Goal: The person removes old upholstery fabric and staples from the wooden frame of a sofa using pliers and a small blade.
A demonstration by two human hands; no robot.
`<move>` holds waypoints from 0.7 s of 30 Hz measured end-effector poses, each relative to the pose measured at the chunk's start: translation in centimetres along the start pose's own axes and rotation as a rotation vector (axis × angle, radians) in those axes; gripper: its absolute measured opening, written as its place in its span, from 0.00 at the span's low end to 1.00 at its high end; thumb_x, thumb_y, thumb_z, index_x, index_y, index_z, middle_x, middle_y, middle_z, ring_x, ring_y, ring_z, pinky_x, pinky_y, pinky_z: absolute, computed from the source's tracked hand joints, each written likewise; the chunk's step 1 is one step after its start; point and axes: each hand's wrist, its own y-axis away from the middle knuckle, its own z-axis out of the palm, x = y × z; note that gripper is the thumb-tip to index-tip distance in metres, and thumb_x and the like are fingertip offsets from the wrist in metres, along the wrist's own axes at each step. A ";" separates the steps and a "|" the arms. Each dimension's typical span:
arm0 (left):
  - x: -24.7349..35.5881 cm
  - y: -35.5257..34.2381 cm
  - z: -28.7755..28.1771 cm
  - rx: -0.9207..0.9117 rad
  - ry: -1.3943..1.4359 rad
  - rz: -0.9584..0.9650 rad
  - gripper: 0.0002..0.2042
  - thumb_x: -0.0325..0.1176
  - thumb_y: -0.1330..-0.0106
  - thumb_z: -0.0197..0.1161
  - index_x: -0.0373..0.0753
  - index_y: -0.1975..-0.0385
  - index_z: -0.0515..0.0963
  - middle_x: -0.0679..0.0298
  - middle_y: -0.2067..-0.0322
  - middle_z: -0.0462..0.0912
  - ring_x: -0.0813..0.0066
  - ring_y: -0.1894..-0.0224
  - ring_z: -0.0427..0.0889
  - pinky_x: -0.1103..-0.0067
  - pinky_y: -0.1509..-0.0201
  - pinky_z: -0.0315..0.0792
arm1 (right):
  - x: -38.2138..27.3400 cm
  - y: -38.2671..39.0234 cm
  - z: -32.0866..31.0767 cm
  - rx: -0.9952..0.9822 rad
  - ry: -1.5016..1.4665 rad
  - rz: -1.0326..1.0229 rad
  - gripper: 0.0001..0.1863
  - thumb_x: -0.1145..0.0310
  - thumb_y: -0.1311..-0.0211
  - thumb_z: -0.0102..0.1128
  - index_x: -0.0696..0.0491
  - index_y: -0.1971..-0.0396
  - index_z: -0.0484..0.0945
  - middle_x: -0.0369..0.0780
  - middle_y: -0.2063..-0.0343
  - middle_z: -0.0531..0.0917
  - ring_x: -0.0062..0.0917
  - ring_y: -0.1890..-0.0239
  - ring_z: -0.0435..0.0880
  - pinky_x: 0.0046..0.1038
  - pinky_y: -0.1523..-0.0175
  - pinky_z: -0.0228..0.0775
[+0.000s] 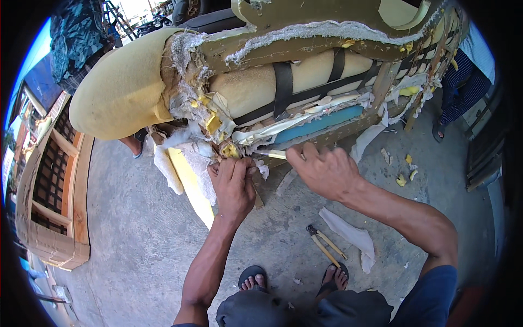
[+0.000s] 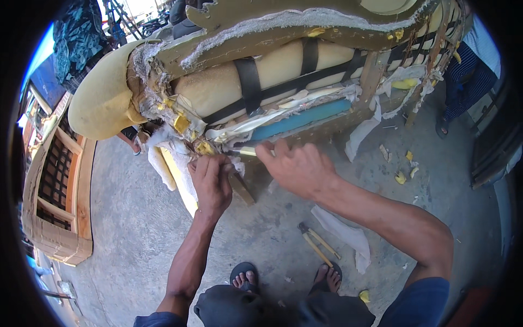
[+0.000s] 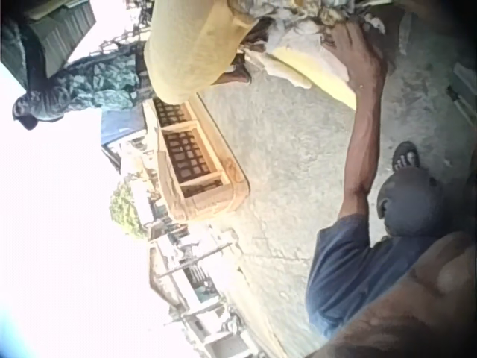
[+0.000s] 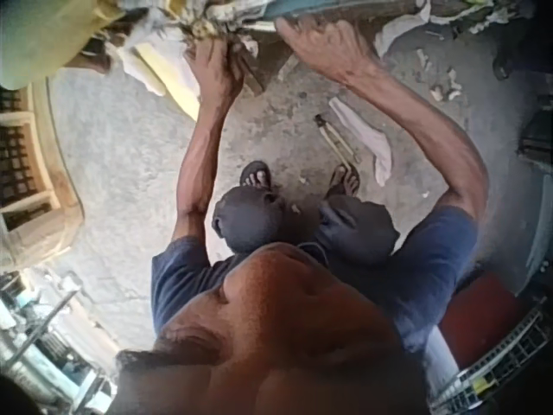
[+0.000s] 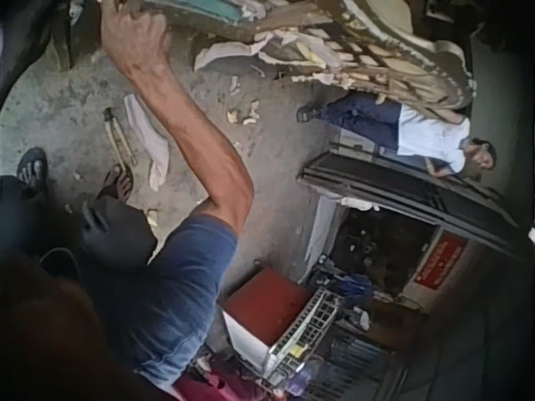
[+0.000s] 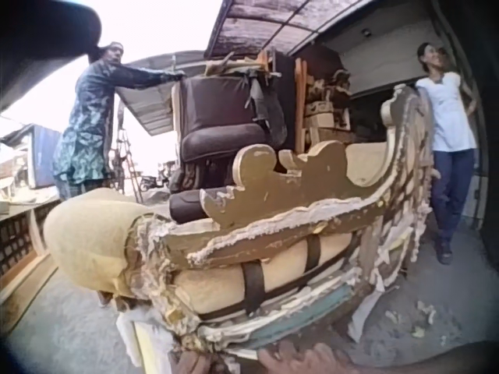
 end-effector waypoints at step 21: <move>5.8 0.1 1.2 -0.167 0.087 -0.078 0.05 0.22 0.36 0.63 0.37 0.62 0.79 0.54 0.67 0.77 0.54 0.65 0.77 0.64 0.60 0.70 | -2.0 13.2 -5.3 0.025 -0.535 0.733 0.08 0.68 0.31 0.55 0.55 0.62 0.66 0.47 0.77 0.82 0.47 0.78 0.82 0.45 0.73 0.73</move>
